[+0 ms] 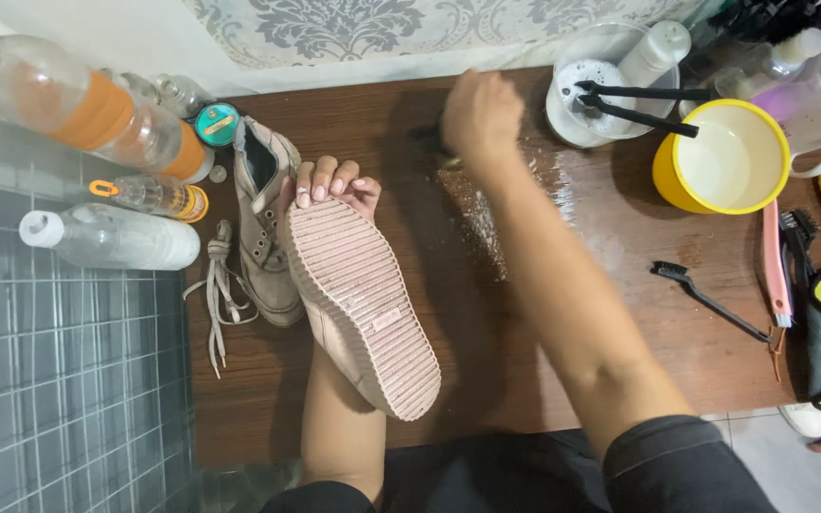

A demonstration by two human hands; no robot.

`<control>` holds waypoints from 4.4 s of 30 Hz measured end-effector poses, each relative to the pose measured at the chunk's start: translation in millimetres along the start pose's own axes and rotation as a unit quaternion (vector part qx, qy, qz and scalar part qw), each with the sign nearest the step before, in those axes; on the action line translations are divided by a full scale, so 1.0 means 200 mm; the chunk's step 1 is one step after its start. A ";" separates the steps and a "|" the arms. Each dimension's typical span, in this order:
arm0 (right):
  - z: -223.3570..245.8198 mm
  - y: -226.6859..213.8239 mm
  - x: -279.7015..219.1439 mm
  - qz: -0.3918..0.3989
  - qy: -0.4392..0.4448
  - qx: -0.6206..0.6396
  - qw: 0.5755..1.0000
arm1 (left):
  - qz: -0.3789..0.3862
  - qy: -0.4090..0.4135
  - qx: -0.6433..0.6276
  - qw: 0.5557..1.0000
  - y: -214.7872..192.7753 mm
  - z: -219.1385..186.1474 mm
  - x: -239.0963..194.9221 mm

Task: The person scrubs a pink sneaker with a brush and cleaning solution, focusing on the sole and sides. They wipe the shoe with a cloth, dip the brush in water, and continue scrubbing the sole and upper parts of the shoe.

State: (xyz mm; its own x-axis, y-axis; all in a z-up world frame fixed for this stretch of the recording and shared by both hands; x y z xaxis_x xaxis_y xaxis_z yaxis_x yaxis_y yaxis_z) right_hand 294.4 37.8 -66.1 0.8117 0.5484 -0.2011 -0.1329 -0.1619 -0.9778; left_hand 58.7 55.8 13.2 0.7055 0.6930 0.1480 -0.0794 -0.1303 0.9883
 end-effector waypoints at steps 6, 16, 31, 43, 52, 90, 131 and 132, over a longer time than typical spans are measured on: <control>0.42 -0.05 -0.61 -0.326 -0.198 -0.053 0.923 | 0.072 0.024 0.053 0.996 -0.13 -0.04 0.01; 0.00 -0.07 -0.80 -0.164 -0.288 0.059 0.942 | 0.082 0.008 0.057 0.995 -0.12 -0.02 -0.03; -0.31 -0.05 -1.34 -0.248 -0.351 0.100 0.897 | 0.077 -0.002 0.050 0.996 -0.10 0.01 -0.01; -0.60 -0.16 -0.85 -0.248 -0.283 0.027 0.926 | 0.071 0.000 0.055 0.996 -0.09 0.00 -0.02; -0.63 0.00 -1.25 -0.287 -0.412 0.059 0.863 | 0.080 -0.011 0.052 0.995 -0.07 0.04 -0.02; -0.40 0.11 -0.94 -0.230 -0.403 0.087 0.882 | 0.072 -0.008 0.030 0.997 -0.06 0.01 0.03; -0.17 0.27 0.08 -0.112 0.015 -0.241 0.964 | 0.070 -0.038 0.029 0.996 -0.22 -0.01 0.03; -0.19 0.28 0.08 -0.100 0.015 -0.242 0.965 | 0.108 -0.057 0.008 0.992 -0.26 -0.02 0.04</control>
State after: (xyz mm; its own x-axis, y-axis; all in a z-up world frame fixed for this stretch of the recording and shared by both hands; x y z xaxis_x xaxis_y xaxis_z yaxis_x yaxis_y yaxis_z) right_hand 321.8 5.5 -122.1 0.8110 0.5850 -0.0013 0.3042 -0.4237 -0.8532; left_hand 65.0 71.0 -36.4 0.7489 0.5625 0.3504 -0.2270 -0.2790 0.9331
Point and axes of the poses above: each hand's wrist, its own x-axis towards the middle knuckle, its own y-axis out of the palm, z = x × y, the point moved 8 cm from there along x, towards the middle knuckle
